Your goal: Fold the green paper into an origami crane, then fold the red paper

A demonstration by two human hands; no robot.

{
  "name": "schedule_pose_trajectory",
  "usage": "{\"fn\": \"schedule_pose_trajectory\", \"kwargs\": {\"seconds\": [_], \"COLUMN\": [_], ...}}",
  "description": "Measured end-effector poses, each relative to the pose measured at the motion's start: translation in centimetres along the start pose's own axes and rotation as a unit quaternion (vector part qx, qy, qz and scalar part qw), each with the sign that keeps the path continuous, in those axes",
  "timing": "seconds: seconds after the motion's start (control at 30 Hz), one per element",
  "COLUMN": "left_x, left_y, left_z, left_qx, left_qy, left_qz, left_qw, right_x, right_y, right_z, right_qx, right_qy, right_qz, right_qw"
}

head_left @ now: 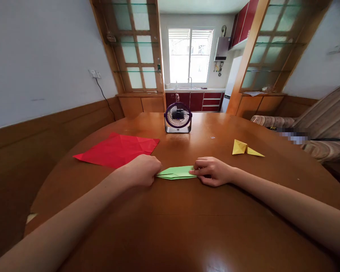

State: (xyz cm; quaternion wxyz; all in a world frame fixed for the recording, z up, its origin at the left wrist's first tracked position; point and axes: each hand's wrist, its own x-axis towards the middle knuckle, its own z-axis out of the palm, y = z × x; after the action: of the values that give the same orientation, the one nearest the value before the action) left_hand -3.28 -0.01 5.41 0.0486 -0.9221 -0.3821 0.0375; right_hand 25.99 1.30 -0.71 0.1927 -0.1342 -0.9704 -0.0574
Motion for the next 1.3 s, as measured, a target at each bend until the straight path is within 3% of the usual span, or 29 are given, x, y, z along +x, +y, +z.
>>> {"fn": "schedule_pose_trajectory", "kwargs": {"seconds": [0.1, 0.23, 0.33, 0.43, 0.57, 0.73, 0.9, 1.0, 1.17, 1.3], "left_x": [0.7, 2.4, 3.4, 4.0, 4.4, 4.7, 4.6, 4.4, 4.0, 3.9], "left_y": [-0.1, 1.2, 2.3, 2.7, 2.3, 1.8, 2.0, 2.0, 1.8, 1.8], "left_z": [0.2, 2.6, 4.8, 6.1, 6.6, 6.6, 6.4, 6.1, 5.8, 5.6], "left_qx": [-0.036, -0.104, -0.142, -0.183, -0.200, -0.168, -0.113, -0.083, -0.104, -0.114], "left_qy": [0.091, 0.227, 0.191, 0.142, 0.082, 0.056, 0.074, 0.094, 0.088, 0.087], "left_qz": [0.011, 0.031, 0.076, 0.061, 0.076, 0.101, 0.106, 0.149, 0.233, 0.245], "left_qw": [0.995, 0.968, 0.968, 0.971, 0.973, 0.979, 0.985, 0.981, 0.963, 0.959], "right_x": [0.1, 0.2, 0.2, 0.2, 0.2, -0.2, -0.9, -1.2, -1.6, -1.9], "right_y": [0.0, -0.1, -0.2, -0.2, -0.2, -0.1, 0.3, 0.9, 2.0, 2.7], "right_z": [0.0, -0.1, -0.1, -0.1, 0.0, -0.1, -0.6, -1.0, -1.7, -2.5], "right_qx": [-0.004, -0.009, -0.009, -0.008, -0.004, 0.019, 0.093, 0.171, 0.248, 0.274], "right_qy": [-0.008, -0.013, -0.010, -0.013, -0.008, 0.011, 0.018, 0.012, -0.014, -0.044], "right_qz": [-0.005, -0.010, -0.008, -0.006, -0.005, 0.006, 0.045, 0.082, 0.127, 0.150], "right_qw": [1.000, 1.000, 1.000, 1.000, 1.000, 1.000, 0.995, 0.982, 0.960, 0.949]}}
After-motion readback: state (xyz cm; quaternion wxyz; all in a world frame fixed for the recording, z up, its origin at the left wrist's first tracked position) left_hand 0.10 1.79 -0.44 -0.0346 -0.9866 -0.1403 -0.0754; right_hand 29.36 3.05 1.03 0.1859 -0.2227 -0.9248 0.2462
